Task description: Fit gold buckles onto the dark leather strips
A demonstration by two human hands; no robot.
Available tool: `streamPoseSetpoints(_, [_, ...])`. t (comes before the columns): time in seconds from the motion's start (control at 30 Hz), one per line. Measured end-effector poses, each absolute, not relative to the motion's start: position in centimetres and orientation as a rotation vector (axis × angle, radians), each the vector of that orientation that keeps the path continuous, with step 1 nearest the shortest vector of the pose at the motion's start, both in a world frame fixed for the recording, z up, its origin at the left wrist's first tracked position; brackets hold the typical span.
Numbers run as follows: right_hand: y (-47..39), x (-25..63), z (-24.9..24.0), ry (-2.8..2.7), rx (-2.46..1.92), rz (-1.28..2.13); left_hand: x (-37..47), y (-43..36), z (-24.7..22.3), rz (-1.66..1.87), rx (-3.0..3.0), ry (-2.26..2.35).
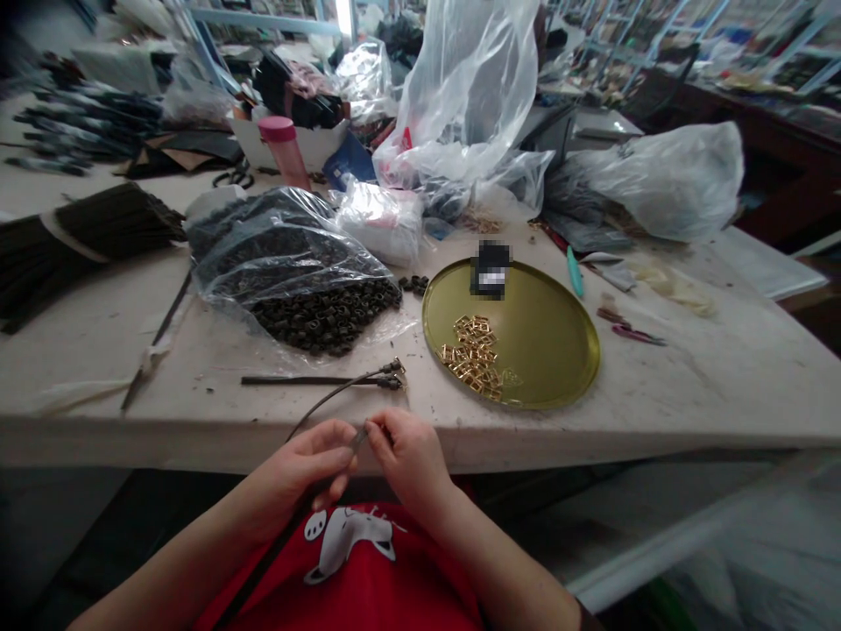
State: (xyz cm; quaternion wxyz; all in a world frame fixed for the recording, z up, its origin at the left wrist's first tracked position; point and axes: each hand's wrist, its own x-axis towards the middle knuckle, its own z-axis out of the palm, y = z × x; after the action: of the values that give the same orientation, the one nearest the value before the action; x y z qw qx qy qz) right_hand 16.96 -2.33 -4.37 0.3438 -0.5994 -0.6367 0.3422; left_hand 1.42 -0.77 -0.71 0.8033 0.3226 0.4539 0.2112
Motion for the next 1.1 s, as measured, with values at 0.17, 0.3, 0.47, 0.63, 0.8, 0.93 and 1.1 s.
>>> streamPoseSetpoints(0.17, [-3.0, 16.8, -3.1, -1.86, -1.428, 0.902, 1.3, -0.9, -0.2, 0.456, 0.769, 1.002])
streamPoseSetpoints(0.3, [-3.0, 17.4, -2.5, -1.988, -1.396, 0.92, 1.4, -1.3, -0.1, 0.423, 0.831, 1.045])
streamPoseSetpoints(0.47, [-2.9, 18.0, -2.6, -2.111, -1.327, 0.941, 1.5, -1.8, -0.6, 0.427, 0.806, 1.061])
streamPoseSetpoints(0.63, [-3.3, 17.8, -3.4, -2.161, -1.382, 0.894, 1.5, -2.3, -1.2, 0.422, 0.803, 1.04])
streamPoseSetpoints(0.8, [-3.6, 18.0, -3.5, -2.078, -1.367, 0.949, 1.6, -2.7, -1.0, 0.417, 0.795, 1.036])
streamPoseSetpoints(0.93, [-3.8, 18.4, -2.8, -2.146, -1.276, 1.01, 1.6, -2.8, -0.9, 0.399, 0.839, 1.039])
streamPoseSetpoints(1.1, [-3.9, 18.6, -2.7, -2.231, -1.258, 1.023, 1.4, -3.1, -0.9, 0.383, 0.821, 1.052])
